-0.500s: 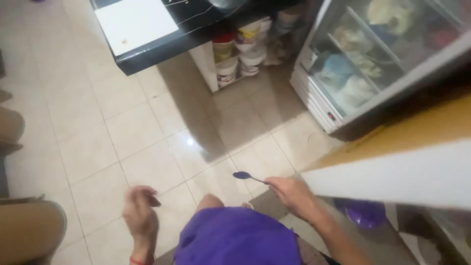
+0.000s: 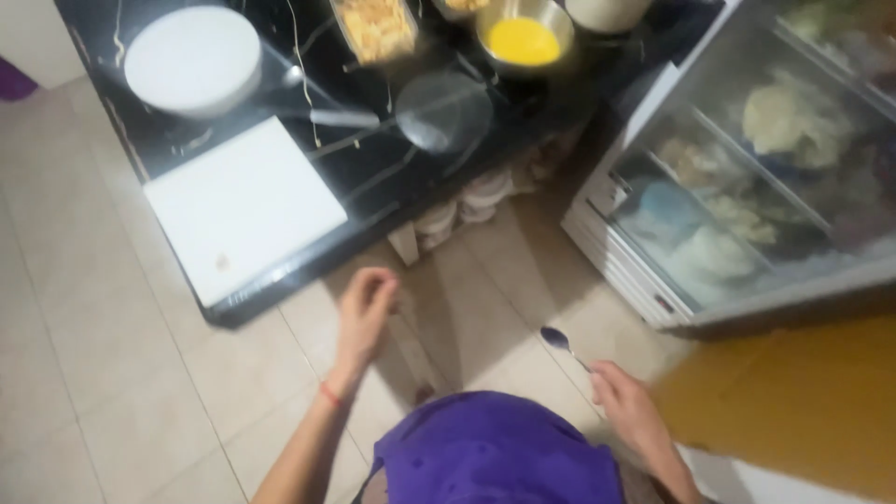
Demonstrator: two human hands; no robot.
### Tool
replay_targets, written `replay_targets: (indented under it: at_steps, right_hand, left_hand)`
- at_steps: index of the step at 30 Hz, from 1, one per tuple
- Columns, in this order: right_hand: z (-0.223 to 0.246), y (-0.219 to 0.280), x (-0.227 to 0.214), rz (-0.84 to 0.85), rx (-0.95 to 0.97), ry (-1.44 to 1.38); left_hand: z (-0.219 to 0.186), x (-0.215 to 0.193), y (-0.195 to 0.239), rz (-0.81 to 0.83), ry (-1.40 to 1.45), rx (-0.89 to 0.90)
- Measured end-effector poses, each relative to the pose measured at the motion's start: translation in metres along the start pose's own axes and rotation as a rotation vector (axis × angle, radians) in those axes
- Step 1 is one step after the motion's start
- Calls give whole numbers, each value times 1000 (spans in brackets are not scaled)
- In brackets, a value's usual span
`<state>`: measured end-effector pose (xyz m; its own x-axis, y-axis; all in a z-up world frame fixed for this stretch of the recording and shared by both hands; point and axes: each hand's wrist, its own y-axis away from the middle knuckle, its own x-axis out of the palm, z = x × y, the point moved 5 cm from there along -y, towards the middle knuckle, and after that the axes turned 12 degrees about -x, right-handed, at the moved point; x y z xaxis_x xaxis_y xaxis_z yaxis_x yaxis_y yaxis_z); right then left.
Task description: Applying yellow glaze to small pastries using a spoon on a kitchen counter
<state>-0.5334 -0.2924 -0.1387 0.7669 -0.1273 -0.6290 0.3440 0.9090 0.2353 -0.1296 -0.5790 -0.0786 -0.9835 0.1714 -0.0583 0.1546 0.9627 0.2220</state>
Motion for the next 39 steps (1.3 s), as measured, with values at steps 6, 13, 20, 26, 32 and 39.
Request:
replay_targets:
  at_steps: [6,13,20,26,32,39]
  right_hand:
    - [-3,-120,-54,-261,112,-333]
    - [90,-345,-147,-385,-132,-439]
    - [217,-550,-207,-160,-447,-476]
    - [219,-639,-179,-79,-406,-561]
    - [235,-658,-156,-184,-843,110]
    - [224,-648,-90,-154,-1174,460]
  left_hand:
    - [-69,77,-111,216,-268,34]
    - [29,-44,-275,-440,-577,152]
    - [55,-64,-232,-758,-1339,-332]
    - [-16,13,-336,-761,-1136,-254]
    - [-149,183,-578,-323,-895,524]
    - [-149,273,-717,-440,-1299,748]
